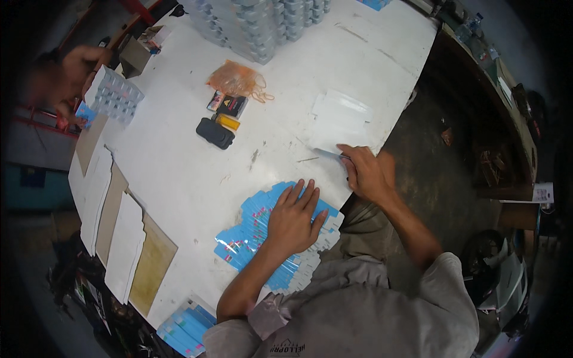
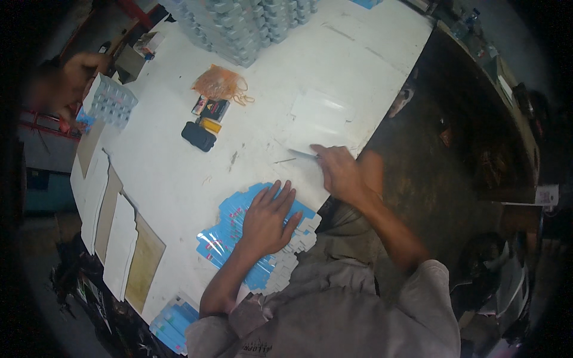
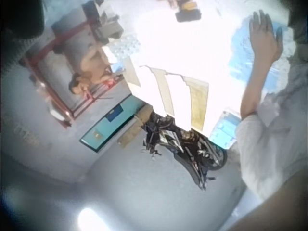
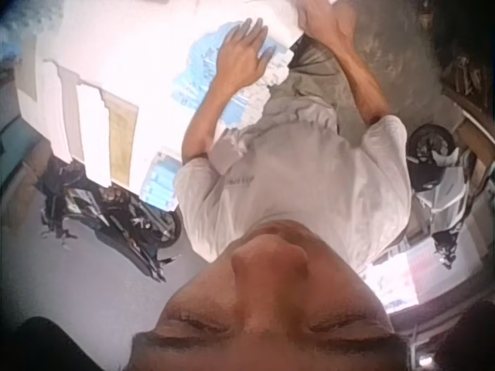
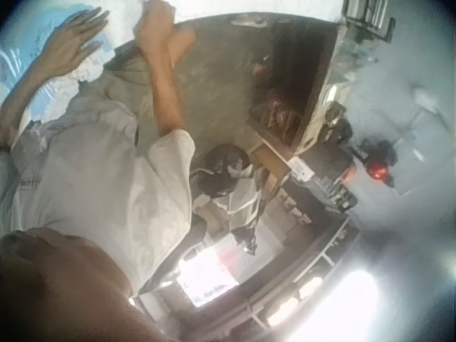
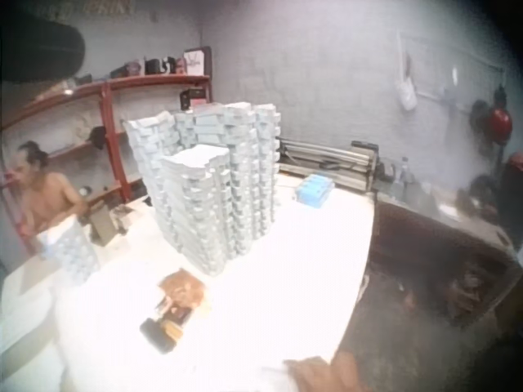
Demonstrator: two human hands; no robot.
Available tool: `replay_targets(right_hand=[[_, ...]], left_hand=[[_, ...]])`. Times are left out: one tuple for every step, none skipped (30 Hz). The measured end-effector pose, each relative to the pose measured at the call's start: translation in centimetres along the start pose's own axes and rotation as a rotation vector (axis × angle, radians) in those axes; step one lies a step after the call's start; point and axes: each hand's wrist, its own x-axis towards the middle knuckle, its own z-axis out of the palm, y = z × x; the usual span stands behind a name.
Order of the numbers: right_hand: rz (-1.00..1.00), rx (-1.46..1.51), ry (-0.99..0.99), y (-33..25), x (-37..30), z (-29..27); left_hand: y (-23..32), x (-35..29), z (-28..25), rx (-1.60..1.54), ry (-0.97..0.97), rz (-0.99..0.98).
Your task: The person gathers a stack of blue printed paper sheets, aligns them, and secures the bundle with a rubber band. They then move the bundle to another table and begin inserting individual white paper sheets into the blue printed sleeves one by one.
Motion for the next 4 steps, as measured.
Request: replay_targets(right_hand=[[0.030,0.136,0.003,-0.4,-1.0,0.6],[0.135,0.180,-0.094,-0.9,-1.7,1.0],[0.111,0.038,-0.157,-1.4,-1.8,1.2],[0.088,-0.103,-0.219,-2.1,-1.5,1.1]], left_hand=[[0.1,0.2,-0.3,0.007,0.008,0.009],[0.2,0.3,-0.4,0.013,0.017,0.020],[0.1,0.2,-0.3,0.021,0.019,0.012],[0.0,0.1,0.1,0.028,0.021,0.005]])
